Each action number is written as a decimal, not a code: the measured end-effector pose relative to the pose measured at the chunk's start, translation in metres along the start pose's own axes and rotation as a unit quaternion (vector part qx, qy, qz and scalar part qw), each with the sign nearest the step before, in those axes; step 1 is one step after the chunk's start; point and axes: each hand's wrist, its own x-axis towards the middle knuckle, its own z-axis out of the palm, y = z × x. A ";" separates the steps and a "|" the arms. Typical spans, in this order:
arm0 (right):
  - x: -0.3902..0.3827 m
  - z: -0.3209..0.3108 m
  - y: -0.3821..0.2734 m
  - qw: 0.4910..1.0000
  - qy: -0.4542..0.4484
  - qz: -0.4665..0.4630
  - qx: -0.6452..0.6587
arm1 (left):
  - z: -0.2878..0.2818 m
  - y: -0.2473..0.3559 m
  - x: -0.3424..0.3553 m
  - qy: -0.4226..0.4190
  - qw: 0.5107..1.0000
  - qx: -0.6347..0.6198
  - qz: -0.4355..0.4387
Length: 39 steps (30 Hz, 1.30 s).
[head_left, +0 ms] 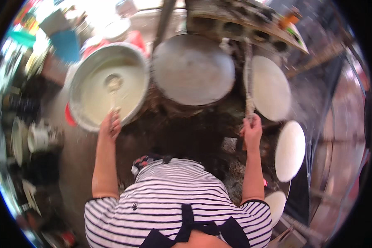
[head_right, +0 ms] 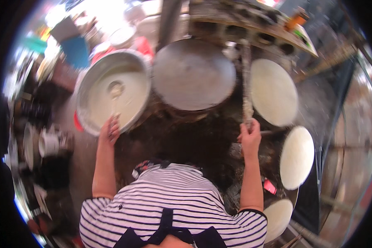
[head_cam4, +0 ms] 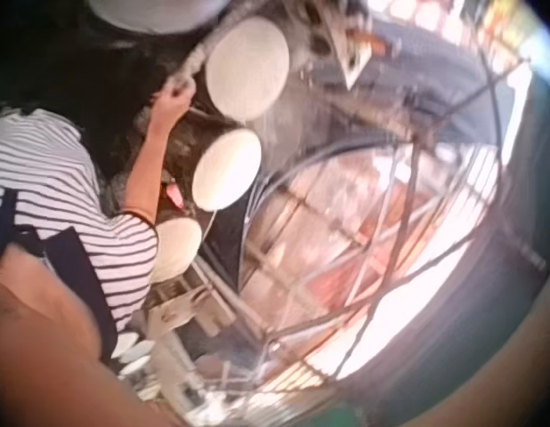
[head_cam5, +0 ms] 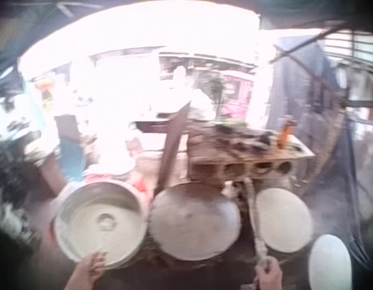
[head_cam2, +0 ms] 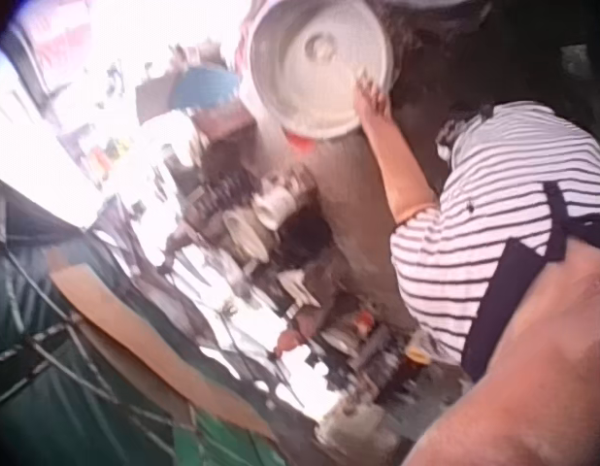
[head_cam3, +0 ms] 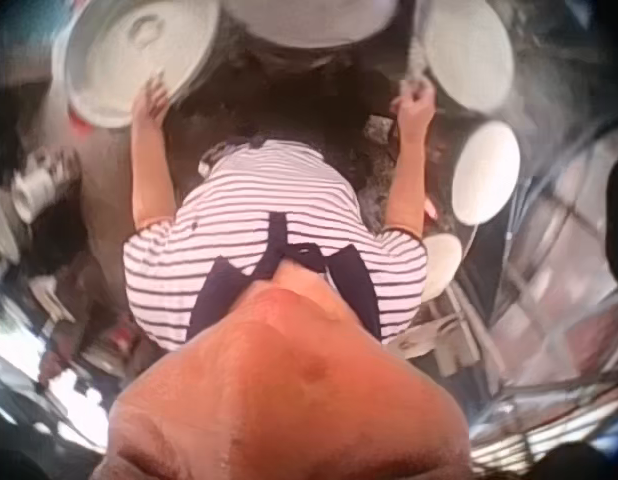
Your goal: The person ladles batter onto hot cylindrical cooking surfaces and spreads it into thin crepes using a wooden tool. The person removes the cooked crepes and stacks them on a nearby surface.
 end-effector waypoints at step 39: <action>0.006 0.305 -0.171 0.708 -0.355 -0.384 -0.474 | -0.018 0.079 0.007 -0.161 0.971 -0.173 -0.034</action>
